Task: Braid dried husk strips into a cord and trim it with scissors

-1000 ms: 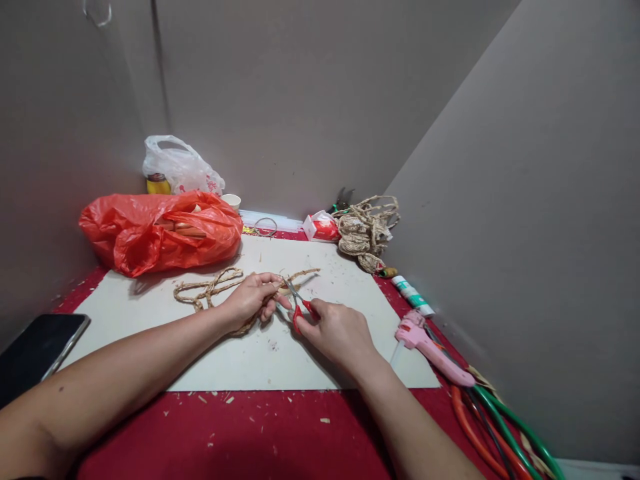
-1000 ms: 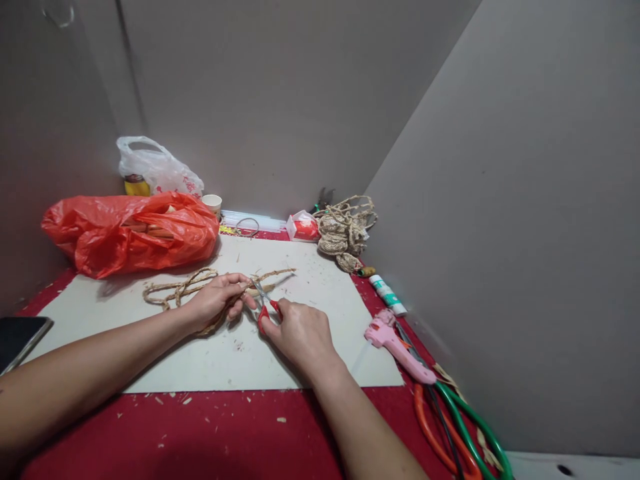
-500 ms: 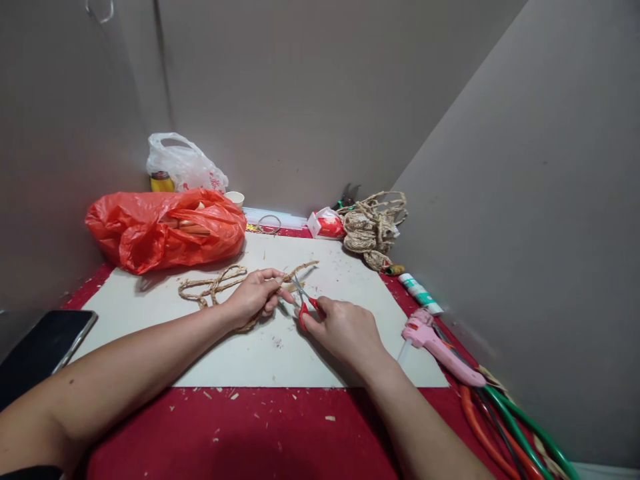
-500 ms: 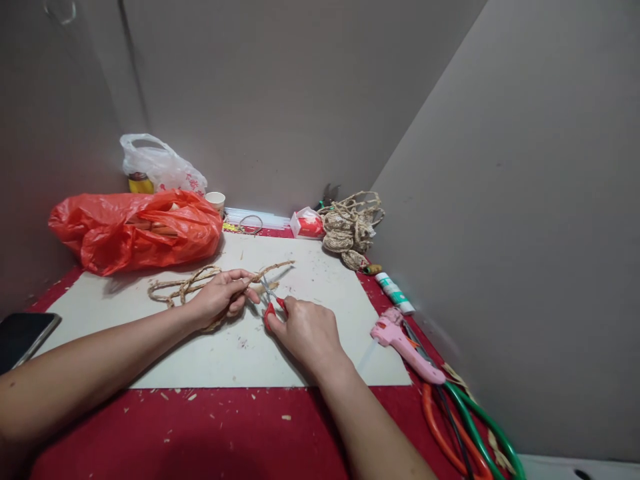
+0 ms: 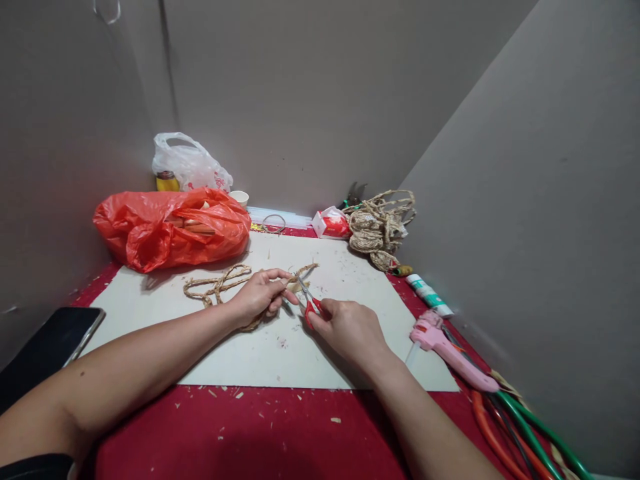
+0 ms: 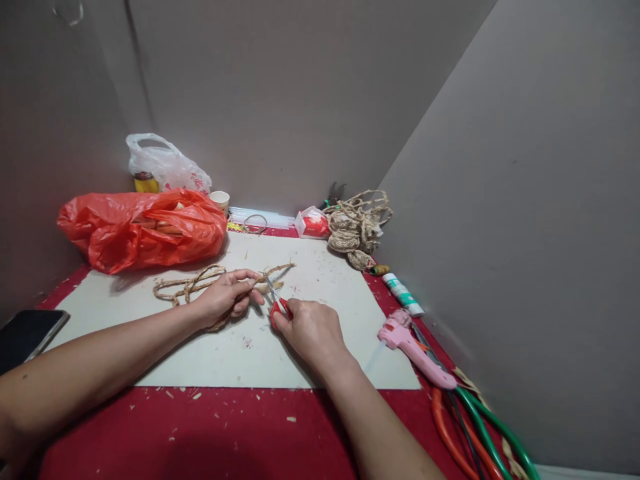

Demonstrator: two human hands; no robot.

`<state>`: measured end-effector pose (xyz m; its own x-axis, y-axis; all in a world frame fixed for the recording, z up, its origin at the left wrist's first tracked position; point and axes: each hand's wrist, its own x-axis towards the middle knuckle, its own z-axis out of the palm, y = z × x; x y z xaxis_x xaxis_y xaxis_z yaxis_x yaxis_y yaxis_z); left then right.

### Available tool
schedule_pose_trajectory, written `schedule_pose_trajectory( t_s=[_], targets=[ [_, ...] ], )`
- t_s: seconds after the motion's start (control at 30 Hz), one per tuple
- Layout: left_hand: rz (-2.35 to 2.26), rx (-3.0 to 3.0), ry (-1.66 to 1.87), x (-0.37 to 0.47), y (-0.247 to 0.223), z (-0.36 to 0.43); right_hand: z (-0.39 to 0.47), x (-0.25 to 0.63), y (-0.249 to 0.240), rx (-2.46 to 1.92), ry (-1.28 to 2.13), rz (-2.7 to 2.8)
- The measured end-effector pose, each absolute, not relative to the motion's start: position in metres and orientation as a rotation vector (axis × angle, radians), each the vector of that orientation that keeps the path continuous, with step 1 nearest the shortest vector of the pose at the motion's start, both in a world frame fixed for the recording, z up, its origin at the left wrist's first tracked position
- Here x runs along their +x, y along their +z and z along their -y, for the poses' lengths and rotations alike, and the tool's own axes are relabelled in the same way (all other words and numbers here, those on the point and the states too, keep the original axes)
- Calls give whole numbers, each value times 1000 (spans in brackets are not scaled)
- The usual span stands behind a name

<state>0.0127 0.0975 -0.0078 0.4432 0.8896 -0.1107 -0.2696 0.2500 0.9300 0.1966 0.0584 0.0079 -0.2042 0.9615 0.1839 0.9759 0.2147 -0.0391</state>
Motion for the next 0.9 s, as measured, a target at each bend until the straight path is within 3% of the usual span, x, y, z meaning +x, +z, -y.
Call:
schedule_pose_trajectory(
  t_s=[0.23,0.5,0.6,0.73,0.9],
  targets=[
    [-744,988,908,11,-4,-98,-60,199,4,-1799,44,2222],
    [-677,911,921,10,5,-95,-78,207,2,-1317,1153,1170],
    [-625,934,878,12,8,-91,-86,210,3,-1108,1412,789],
    [-602,961,772,14,9,-86,-90,212,10,-947,1500,533],
    [-607,1012,619,17,7,-84,-86,209,19,-925,1330,624]
  ],
)
